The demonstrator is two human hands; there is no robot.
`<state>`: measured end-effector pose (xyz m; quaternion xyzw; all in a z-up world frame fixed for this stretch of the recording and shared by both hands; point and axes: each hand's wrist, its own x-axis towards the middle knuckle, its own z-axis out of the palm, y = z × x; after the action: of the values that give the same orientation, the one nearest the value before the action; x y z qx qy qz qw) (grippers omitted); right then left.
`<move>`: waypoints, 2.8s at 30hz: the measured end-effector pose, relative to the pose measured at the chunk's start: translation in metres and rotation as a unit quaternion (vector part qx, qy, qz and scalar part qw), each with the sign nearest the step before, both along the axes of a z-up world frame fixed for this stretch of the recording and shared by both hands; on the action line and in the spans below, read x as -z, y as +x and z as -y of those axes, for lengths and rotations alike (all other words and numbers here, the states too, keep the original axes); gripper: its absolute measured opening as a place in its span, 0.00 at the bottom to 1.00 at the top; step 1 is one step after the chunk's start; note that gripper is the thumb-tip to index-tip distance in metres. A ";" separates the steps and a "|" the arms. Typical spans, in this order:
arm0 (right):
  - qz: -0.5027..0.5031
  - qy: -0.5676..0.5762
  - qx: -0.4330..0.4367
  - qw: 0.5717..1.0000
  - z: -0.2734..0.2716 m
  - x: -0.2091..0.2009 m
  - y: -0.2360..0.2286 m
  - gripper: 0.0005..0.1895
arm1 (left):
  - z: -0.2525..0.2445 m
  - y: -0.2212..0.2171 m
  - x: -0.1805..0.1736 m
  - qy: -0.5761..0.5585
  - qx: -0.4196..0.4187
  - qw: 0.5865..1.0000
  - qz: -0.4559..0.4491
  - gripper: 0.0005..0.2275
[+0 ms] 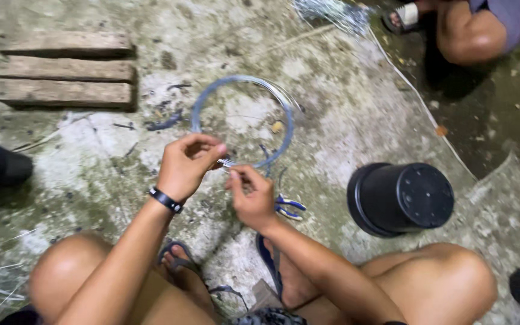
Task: The person sits on the floor and assembles wire frames by threading straight wire pieces through a circular wire ring. They use pliers to cut and bend the wire ends to secure them. Another person works nearby with similar materials.
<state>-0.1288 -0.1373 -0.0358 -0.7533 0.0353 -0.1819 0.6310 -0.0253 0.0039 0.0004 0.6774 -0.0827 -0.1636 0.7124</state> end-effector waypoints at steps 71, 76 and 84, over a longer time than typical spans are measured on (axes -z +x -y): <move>0.160 -0.466 -0.154 0.856 0.098 0.073 0.061 0.15 | -0.055 0.008 -0.031 0.104 0.005 0.994 0.026 0.09; 0.236 -0.495 -0.246 0.799 0.101 -0.011 0.056 0.14 | -0.029 0.001 -0.022 0.213 0.068 0.973 0.047 0.09; 0.292 -0.499 -0.295 0.761 0.099 -0.078 0.048 0.13 | -0.003 -0.013 -0.010 0.093 0.180 0.979 0.003 0.09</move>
<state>-0.0812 -0.2362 0.0425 -0.8452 -0.4703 -0.1904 0.1678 -0.0385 0.0073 0.0103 0.7154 -0.1895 -0.2941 0.6048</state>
